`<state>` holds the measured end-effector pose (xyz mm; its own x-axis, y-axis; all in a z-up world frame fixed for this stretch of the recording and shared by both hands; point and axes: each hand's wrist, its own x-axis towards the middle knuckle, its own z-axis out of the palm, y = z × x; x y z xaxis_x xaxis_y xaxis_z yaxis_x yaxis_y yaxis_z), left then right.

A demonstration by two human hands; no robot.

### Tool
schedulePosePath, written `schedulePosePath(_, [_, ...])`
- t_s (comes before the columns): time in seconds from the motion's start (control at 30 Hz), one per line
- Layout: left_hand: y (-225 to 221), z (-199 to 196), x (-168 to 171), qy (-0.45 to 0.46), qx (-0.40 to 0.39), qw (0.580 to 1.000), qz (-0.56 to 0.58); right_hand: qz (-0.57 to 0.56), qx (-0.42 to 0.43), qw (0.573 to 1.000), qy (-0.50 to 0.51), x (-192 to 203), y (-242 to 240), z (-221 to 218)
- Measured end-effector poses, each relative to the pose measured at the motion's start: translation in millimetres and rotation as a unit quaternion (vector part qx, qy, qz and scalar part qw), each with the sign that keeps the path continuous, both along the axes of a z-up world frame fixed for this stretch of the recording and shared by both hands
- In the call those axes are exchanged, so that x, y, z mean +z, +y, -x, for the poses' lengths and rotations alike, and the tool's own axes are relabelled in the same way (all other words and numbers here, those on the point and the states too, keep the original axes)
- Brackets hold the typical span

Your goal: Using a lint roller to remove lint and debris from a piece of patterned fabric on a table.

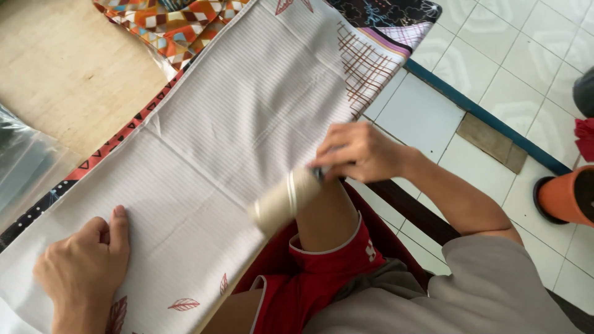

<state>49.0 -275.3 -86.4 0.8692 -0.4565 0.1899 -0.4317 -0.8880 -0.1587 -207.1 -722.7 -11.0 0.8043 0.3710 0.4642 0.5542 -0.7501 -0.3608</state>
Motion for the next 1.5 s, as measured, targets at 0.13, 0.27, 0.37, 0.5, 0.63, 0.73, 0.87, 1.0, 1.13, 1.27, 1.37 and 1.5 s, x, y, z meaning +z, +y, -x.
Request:
schedulePosePath(0.13, [0, -1, -2, 0.000, 0.010, 1.000, -0.027, 0.049, -0.130, 0.990, -0.036, 3, -6, 20])
schedulePosePath(0.27, [-3, -2, 2, -0.016, 0.006, 0.999, -0.035, -0.072, -0.025, 0.994, 0.079, 13, -23, 35])
schedulePosePath(0.37, [-7, 0, 12, 0.015, 0.006, 1.000, -0.011, -0.085, -0.039, 0.991, 0.092, 20, -27, 46])
schedulePosePath(0.5, [-7, 1, 11, -0.004, -0.046, 0.998, 0.036, -0.102, -0.189, 0.972, 0.096, 25, -7, 64])
schedulePosePath(0.63, [-7, 3, 18, 0.021, -0.053, 0.997, 0.059, -0.245, -0.260, 0.906, 0.225, 16, 36, 73])
schedulePosePath(0.73, [-8, 4, 20, 0.030, -0.054, 0.996, 0.067, -0.174, -0.295, 0.911, 0.232, 12, 45, 80])
schedulePosePath(0.87, [-7, 5, 18, 0.009, -0.057, 0.997, 0.053, -0.133, -0.338, 0.915, 0.177, -7, 0, 81])
schedulePosePath(1.0, [-7, 4, 17, 0.015, -0.025, 0.999, 0.022, -0.079, -0.478, 0.869, 0.099, -30, -72, 89])
schedulePosePath(1.13, [-5, 2, 11, 0.011, 0.015, 1.000, -0.020, -0.069, -0.600, 0.792, 0.089, -57, -155, 100])
schedulePosePath(1.27, [-8, 5, 17, 0.042, 0.029, 0.998, -0.037, -0.059, -0.631, 0.769, 0.077, -55, -208, 109])
schedulePosePath(1.37, [-3, 5, 6, 0.031, 0.040, 0.998, -0.047, -0.088, -0.692, 0.715, 0.051, -65, -241, 123])
schedulePosePath(1.5, [3, 7, -5, -0.034, 0.029, 0.999, -0.001, -0.015, -0.598, 0.800, -0.048, -66, -234, 129])
